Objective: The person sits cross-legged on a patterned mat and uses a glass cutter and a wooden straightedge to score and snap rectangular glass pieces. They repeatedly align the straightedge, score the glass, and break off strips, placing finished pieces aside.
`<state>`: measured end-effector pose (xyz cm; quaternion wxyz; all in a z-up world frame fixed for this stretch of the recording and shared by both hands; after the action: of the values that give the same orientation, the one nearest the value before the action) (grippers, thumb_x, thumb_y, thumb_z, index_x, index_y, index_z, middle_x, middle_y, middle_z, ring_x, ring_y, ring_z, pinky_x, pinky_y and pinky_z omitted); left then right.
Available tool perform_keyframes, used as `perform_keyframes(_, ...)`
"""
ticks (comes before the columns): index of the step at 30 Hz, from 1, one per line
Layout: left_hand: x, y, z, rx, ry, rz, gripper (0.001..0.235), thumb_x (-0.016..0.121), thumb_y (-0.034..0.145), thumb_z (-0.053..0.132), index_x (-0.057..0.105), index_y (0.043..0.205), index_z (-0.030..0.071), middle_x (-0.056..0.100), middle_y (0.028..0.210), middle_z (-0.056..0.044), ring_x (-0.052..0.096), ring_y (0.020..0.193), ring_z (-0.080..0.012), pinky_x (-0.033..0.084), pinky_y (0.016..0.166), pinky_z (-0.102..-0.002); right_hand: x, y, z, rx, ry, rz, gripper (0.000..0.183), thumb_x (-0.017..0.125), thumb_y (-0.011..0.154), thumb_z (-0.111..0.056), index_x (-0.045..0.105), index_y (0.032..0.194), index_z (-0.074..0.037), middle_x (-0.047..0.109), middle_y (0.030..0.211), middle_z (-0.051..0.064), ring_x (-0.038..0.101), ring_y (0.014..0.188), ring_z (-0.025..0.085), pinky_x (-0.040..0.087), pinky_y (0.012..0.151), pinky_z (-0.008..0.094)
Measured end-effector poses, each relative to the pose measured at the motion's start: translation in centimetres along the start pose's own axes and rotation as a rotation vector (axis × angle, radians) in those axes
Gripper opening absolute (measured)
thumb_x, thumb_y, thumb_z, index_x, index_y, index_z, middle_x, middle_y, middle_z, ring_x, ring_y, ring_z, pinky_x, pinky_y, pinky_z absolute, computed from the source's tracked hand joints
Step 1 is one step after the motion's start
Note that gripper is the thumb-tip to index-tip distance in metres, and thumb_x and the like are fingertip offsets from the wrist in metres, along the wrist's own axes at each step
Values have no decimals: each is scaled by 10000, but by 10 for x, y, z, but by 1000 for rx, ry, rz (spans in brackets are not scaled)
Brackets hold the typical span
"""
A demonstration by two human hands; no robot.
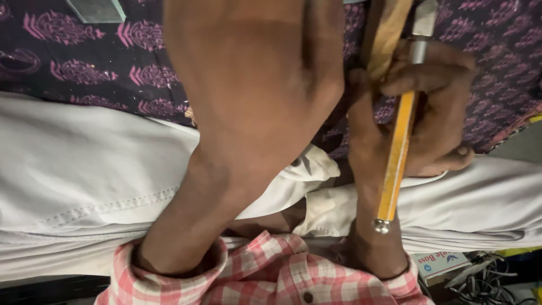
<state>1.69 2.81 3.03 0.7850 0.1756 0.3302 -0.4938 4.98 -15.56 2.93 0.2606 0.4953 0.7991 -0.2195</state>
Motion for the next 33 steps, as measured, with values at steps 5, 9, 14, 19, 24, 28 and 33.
perform_keyframes(5,11,-3,5,26,-10,-125,148,703,983,141,613,1090,91,567,963,-105,529,873,-315,390,816,-503,1,-3,4,-7,-29,-47,359,851,1074,110,513,1088,-10,584,1212,110,592,956,149,498,866,239)
perform_keyframes(9,19,-13,9,39,65,-113,314,691,965,206,573,1247,136,556,1126,-98,501,1087,-297,368,941,-498,4,-2,2,10,18,-14,326,816,1134,77,507,1076,-10,609,1181,121,608,912,138,507,838,233)
perform_keyframes(14,27,-23,4,28,111,-154,262,672,1024,232,580,1269,216,551,1129,-44,487,1077,-248,358,885,-445,8,-3,-2,40,-35,5,310,809,1138,39,511,1067,-9,626,1144,124,604,875,127,497,789,225)
perform_keyframes(19,31,-22,5,20,61,-102,253,625,1014,188,576,1260,221,566,1115,-19,507,1044,-234,365,860,-440,8,-2,2,34,-40,26,308,821,1117,18,520,1062,-17,636,1075,124,581,785,113,468,699,209)
perform_keyframes(24,35,-15,8,-25,-2,-175,130,650,1057,181,612,1179,203,605,921,13,537,814,-202,387,783,-437,3,-6,6,17,-3,7,335,855,1114,-1,522,1088,-15,658,1060,118,597,820,123,479,743,210)
perform_keyframes(28,33,-16,6,1,-5,-133,139,627,1021,129,599,1152,167,584,871,-3,526,761,-200,393,749,-414,8,-6,11,11,-37,63,326,869,1101,-3,544,1092,-30,659,982,85,602,769,102,467,704,197)
perform_keyframes(33,42,-14,12,-66,-215,-214,106,628,991,79,602,1089,110,539,805,-12,482,687,-191,390,679,-385,9,-5,12,-36,-31,64,326,870,1101,-68,547,1097,-29,646,963,89,609,796,128,475,743,221)
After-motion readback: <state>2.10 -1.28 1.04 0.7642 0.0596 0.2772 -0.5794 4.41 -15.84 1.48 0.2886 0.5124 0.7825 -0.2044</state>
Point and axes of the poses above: each hand's wrist, its own y-axis towards the middle knuckle, its own x-axis out of the palm, z = x × y, the point moved 1 cm from there along y, towards the middle knuckle
